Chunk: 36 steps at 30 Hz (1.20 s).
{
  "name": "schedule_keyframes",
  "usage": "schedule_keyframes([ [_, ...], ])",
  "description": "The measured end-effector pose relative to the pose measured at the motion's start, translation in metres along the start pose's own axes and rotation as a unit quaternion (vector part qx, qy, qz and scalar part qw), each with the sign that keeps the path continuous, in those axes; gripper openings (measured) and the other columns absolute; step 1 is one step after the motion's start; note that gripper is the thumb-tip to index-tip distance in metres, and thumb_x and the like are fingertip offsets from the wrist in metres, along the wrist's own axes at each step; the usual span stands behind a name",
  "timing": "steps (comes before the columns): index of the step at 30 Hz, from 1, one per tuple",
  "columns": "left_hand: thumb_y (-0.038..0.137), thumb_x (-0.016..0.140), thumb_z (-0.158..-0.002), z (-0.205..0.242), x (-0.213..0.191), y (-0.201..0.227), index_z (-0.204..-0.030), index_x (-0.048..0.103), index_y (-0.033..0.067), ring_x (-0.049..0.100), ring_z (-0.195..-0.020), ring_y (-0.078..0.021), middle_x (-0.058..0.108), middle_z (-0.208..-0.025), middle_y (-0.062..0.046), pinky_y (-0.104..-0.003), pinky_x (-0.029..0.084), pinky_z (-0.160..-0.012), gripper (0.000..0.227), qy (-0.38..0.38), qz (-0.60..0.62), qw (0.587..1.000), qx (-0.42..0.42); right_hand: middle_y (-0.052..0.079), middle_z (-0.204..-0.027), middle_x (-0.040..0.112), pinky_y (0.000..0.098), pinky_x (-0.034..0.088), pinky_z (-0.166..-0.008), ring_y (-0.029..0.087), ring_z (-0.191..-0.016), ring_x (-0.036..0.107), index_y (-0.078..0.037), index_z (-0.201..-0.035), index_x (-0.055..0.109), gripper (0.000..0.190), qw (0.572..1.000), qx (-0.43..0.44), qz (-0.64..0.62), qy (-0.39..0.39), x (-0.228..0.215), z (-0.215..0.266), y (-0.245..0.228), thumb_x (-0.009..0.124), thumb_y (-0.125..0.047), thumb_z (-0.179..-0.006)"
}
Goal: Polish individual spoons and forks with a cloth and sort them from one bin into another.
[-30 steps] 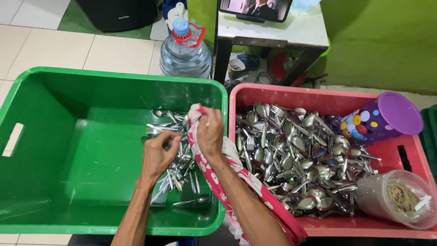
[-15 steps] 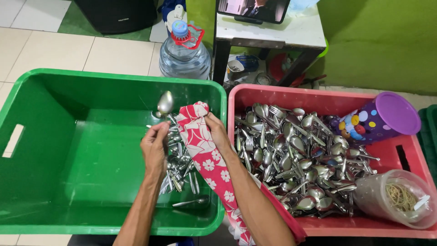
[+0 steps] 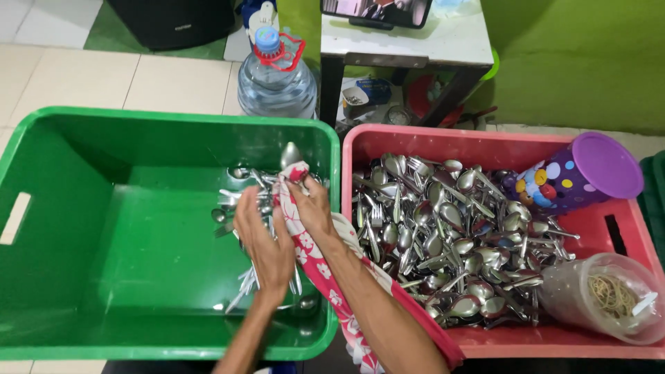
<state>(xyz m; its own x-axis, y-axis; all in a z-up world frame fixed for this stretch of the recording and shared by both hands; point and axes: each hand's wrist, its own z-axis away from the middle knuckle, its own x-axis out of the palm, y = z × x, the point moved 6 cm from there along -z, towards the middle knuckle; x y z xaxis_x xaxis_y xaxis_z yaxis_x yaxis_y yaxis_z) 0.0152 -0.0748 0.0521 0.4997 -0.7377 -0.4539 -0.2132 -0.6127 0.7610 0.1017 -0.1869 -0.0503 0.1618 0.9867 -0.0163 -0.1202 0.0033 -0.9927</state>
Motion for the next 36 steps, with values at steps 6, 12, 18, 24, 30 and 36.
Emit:
schedule_keyframes([
  [6, 0.054, 0.011, -0.102, 0.046, 0.035, 0.043, -0.161, -0.002, 0.0109, -0.006, -0.158, -0.0325, -0.01, -0.171, -0.013, -0.053, 0.001, -0.126, 0.074, -0.186, 0.117, 0.966, -0.139, 0.008, -0.092, 0.065, 0.029, 0.051, -0.068, 0.015, -0.077, 0.06, -0.001, -0.104, 0.068, 0.02, 0.998, -0.035, -0.016, 0.052, -0.009, 0.002, -0.013, 0.062, -0.019, -0.098],
  [12, 0.051, 0.021, -0.102, 0.072, 0.028, 0.056, -0.16, 0.002, -0.0004, 0.002, -0.158, -0.0377, 0.0, -0.171, -0.021, -0.047, 0.005, -0.124, 0.08, -0.196, 0.135, 0.956, -0.172, 0.008, -0.078, 0.065, 0.0281, 0.05, -0.046, 0.014, -0.054, 0.058, -0.003, -0.108, 0.065, 0.015, 0.989, 0.007, -0.14, 0.051, -0.006, 0.008, -0.014, 0.06, -0.013, -0.099],
  [18, 0.046, 0.053, -0.095, 0.135, -0.003, 0.044, -0.152, 0.037, 0.001, 0.043, -0.144, -0.0379, 0.038, -0.16, -0.023, -0.049, 0.036, -0.115, 0.074, -0.281, 0.08, 0.939, -0.181, 0.005, -0.078, 0.064, 0.028, 0.053, -0.047, 0.012, -0.055, 0.056, -0.002, -0.107, 0.068, 0.013, 0.991, -0.04, -0.124, 0.022, -0.002, 0.011, -0.03, 0.061, -0.009, -0.098],
  [24, 0.019, 0.05, -0.101, 0.078, -0.032, 0.0, -0.094, 0.077, 0.0083, 0.062, -0.062, -0.0123, 0.068, -0.059, -0.003, -0.028, 0.053, -0.074, 0.031, -0.224, 0.197, 0.912, -0.283, 0.011, -0.072, 0.068, 0.0294, 0.052, -0.043, 0.019, -0.052, 0.066, 0.001, -0.106, 0.063, 0.014, 0.985, -0.033, -0.163, -0.05, 0.006, 0.008, -0.024, 0.059, -0.012, -0.101],
  [30, 0.057, 0.053, -0.101, -0.05, -0.016, -0.04, -0.146, 0.051, -0.0023, 0.046, -0.14, -0.0424, 0.052, -0.145, -0.031, -0.051, 0.033, -0.119, 0.074, -0.183, 0.147, 0.939, -0.251, 0.001, -0.068, 0.067, 0.0322, 0.053, -0.071, 0.014, -0.066, 0.064, -0.013, -0.082, 0.069, 0.013, 0.982, -0.106, 0.037, -0.152, 0.033, 0.041, -0.067, 0.071, -0.019, -0.094],
  [36, 0.049, 0.036, -0.105, -0.066, 0.005, -0.028, -0.108, 0.082, 0.013, 0.07, -0.117, -0.0236, 0.077, -0.113, -0.015, -0.033, 0.047, -0.107, 0.059, -0.244, 0.279, 0.878, -0.302, 0.006, -0.095, 0.071, 0.0398, 0.051, -0.095, 0.014, -0.093, 0.063, -0.013, -0.112, 0.073, 0.016, 0.955, -0.042, 0.002, -0.295, 0.038, 0.041, -0.043, 0.064, -0.02, -0.101],
])
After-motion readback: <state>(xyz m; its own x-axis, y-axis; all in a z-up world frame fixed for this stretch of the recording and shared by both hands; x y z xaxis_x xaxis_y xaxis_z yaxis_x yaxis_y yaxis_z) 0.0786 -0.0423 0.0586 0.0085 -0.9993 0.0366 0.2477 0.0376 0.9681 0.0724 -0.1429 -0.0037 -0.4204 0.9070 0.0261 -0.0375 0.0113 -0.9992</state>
